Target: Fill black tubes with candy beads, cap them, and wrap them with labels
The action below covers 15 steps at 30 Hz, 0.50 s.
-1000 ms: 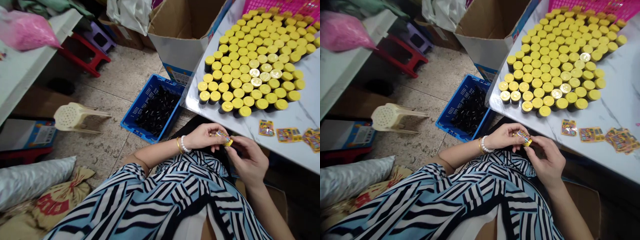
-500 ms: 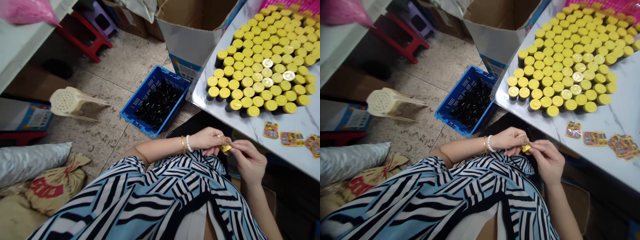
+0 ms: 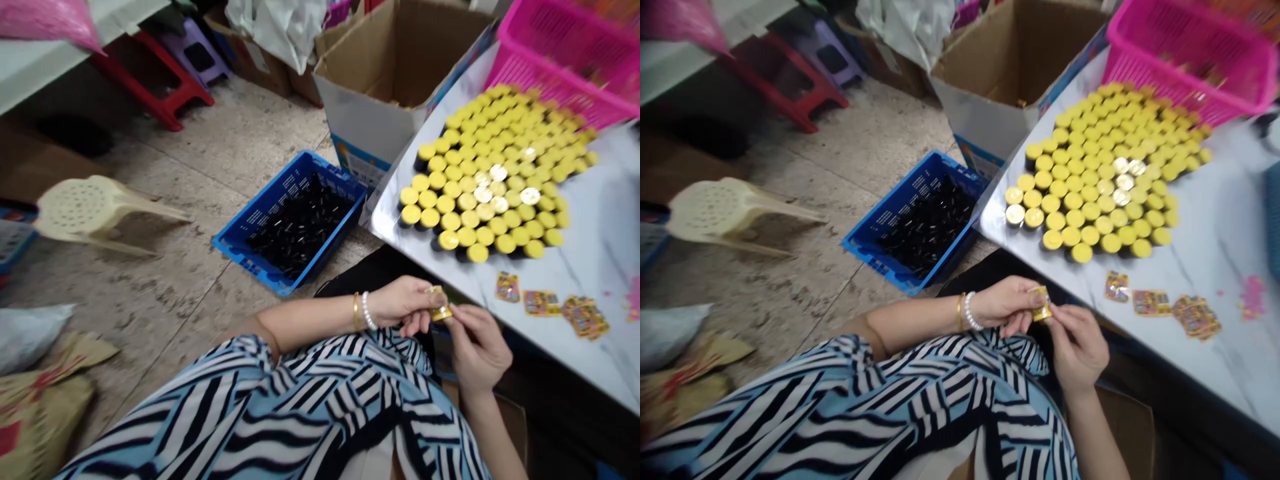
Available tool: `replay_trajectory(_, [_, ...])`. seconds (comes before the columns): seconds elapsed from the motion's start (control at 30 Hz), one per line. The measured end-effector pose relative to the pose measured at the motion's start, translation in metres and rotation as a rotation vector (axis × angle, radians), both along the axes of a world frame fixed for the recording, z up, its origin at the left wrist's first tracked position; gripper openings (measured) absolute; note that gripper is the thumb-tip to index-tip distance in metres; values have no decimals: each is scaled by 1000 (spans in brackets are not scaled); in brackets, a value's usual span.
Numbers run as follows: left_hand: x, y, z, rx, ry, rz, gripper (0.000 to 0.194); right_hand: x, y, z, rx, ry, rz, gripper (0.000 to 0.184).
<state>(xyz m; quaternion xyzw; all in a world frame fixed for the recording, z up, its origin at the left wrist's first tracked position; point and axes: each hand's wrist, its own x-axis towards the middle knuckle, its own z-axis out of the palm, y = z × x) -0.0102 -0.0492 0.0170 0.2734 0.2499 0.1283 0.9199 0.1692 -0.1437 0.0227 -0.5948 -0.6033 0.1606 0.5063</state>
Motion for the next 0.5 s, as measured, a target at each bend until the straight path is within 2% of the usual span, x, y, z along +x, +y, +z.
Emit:
replay_trajectory(0.17, [7,0,-11,-2,-9,-15,71,2,4,2,32,-161,96,20])
replay_trajectory(0.23, [9,5,-18,7,-43,-40,75,5,12,7,76,-218,182,32])
replay_trajectory(0.3, [9,10,-22,18,-115,-61,80,17,23,20,110,-332,297,41])
replay_trajectory(0.37, [7,15,-23,18,-165,-75,85,37,45,46,115,-436,342,34])
replay_trajectory(0.4, [6,17,-22,13,-169,-80,87,49,61,64,111,-459,293,28])
replay_trajectory(0.5, [3,19,-17,-1,-116,-85,85,88,139,131,175,-516,-10,16])
